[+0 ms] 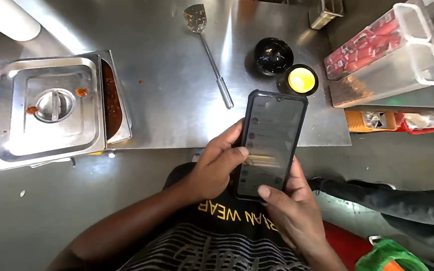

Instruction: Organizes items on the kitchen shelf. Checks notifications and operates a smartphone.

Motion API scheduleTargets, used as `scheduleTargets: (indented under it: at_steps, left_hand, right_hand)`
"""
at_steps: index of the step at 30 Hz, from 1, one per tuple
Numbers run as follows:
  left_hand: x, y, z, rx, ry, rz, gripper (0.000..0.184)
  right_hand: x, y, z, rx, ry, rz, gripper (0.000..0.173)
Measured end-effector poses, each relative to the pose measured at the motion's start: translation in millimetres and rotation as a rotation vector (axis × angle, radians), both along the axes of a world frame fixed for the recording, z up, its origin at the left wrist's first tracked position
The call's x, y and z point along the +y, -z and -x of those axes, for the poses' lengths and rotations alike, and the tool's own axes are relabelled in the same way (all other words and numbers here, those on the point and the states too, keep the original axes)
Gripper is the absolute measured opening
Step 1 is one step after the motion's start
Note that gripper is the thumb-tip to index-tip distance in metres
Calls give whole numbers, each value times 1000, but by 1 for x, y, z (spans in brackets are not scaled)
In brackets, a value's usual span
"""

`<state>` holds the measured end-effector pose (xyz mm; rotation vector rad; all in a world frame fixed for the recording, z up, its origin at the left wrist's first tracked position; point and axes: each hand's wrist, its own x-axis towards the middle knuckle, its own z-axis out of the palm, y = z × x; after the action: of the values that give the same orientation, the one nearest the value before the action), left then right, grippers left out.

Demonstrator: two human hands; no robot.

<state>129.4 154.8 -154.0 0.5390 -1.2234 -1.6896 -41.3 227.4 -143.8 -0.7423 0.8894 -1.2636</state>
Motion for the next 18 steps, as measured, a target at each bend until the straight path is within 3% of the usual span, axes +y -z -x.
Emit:
scheduleTargets:
  at_steps: [10, 18]
  left_hand:
    - [0, 2, 2, 12, -8, -21, 51]
    - [1, 4, 0, 31, -26, -22, 51]
  right_hand:
    - [-1, -2, -6, 115, 136, -8, 48]
    - [-3, -4, -9, 107, 150, -14, 47]
